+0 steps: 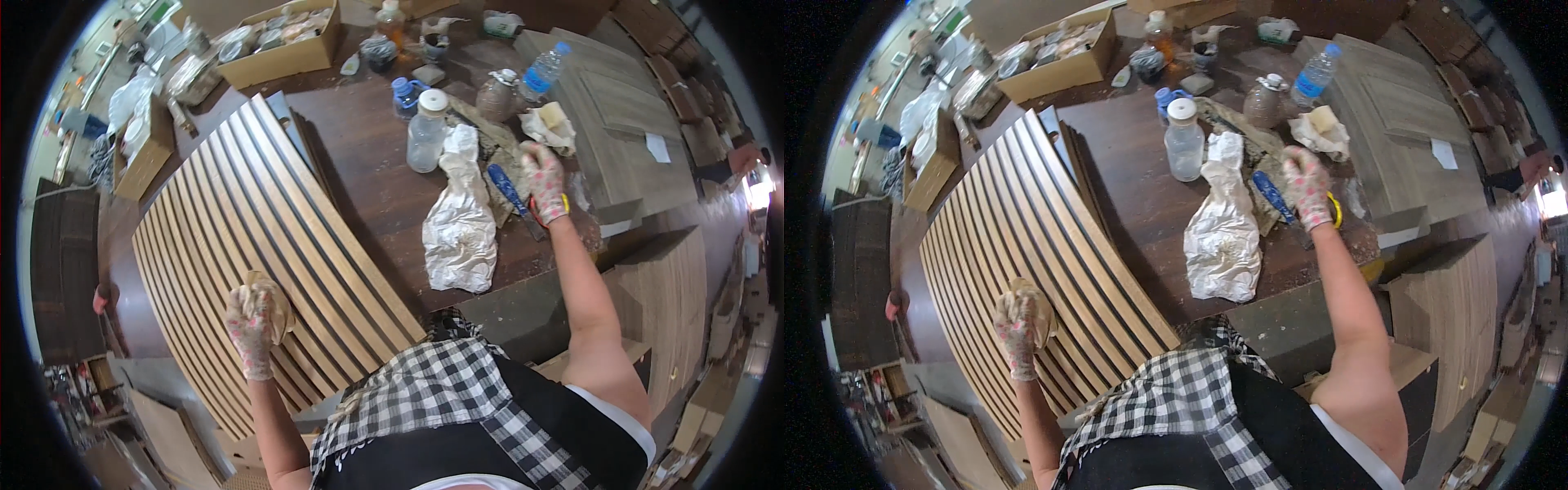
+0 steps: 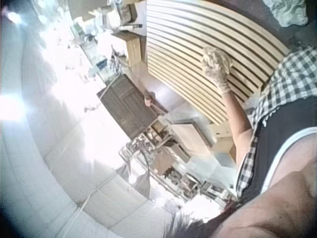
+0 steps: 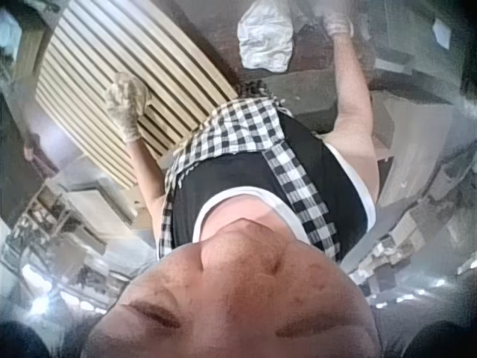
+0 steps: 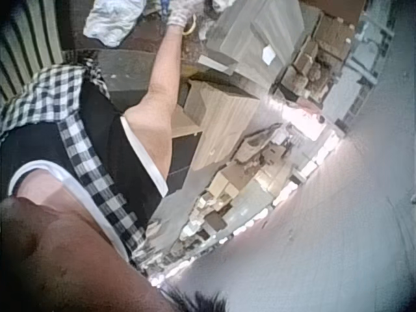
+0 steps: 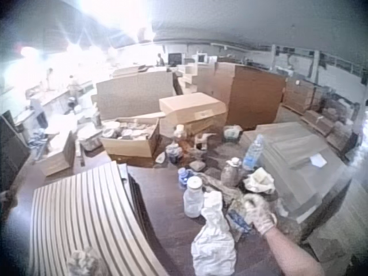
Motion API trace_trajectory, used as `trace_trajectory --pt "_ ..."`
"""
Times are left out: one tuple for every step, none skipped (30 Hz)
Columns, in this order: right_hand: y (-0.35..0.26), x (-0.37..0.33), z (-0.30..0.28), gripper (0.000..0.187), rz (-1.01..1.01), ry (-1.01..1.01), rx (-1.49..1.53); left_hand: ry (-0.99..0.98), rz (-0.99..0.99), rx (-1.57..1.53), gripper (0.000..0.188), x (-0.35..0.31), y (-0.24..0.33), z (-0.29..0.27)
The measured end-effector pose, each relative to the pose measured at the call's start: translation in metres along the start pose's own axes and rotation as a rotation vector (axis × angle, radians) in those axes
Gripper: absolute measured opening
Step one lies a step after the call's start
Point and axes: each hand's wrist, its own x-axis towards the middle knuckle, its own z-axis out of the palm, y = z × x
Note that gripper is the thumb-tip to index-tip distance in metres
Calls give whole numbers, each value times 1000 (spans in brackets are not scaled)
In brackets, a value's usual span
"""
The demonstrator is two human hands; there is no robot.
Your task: The person wipes and cleans a slatted wooden furniture panel by hand using a cloth and a blue spray bottle, applying liquid to different sections and rubbing the surfaces.
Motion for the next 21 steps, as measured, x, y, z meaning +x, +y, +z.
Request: trace_trajectory --pt "-12 -9 5 21 22 -110 -51 19 131 268 18 3 -22 -5" --pt "-14 -17 6 21 61 -202 -212 73 193 327 19 4 -27 -3" --pt "-14 -25 6 24 54 -196 -241 79 191 296 19 5 -33 -3" --pt "-15 -32 9 28 42 -200 -262 94 181 273 20 4 -37 -6" --pt "-14 -37 11 28 31 -209 -258 87 160 241 20 3 -36 -7" --pt "-14 -40 14 32 -32 -209 -376 86 136 214 21 2 -33 -6" --pt "-14 -44 19 36 -96 -208 -489 81 123 268 22 2 -22 -5" --pt "-11 -45 24 42 -168 -272 -459 67 132 317 22 6 -24 -7" --pt "-8 -47 23 41 -214 -277 -468 83 149 319 23 6 -31 -7" --pt "-4 -47 23 40 -266 -277 -473 105 169 321 24 6 -33 -6" --pt "1 -45 20 38 -278 -238 -493 101 170 327 25 7 -27 -1" --pt "0 -44 19 36 -285 -197 -511 93 173 335 26 7 -20 2" --pt "-15 -46 13 33 -221 -195 -464 85 185 387 26 6 -15 1" --pt "-34 -44 5 31 -154 -190 -418 84 186 397 25 4 -15 -1" --pt "-45 -48 1 27 1 -179 -165 57 173 372 26 4 -13 -4" --pt "-56 -52 -1 24 154 -169 89 29 158 346 26 2 -14 -6" --pt "-104 -58 -3 19 304 -211 392 3 126 321 26 0 -17 -8" --pt "-147 -67 5 18 358 -169 529 -28 98 291 26 -1 -19 -11" --pt "-174 -75 13 16 314 -209 568 -61 161 343 26 1 -26 -15" --pt "-192 -78 18 15 266 -245 601 -84 158 310 25 3 -27 -13" --pt "-197 -80 27 18 314 -290 829 -109 211 332 26 7 -29 -14"
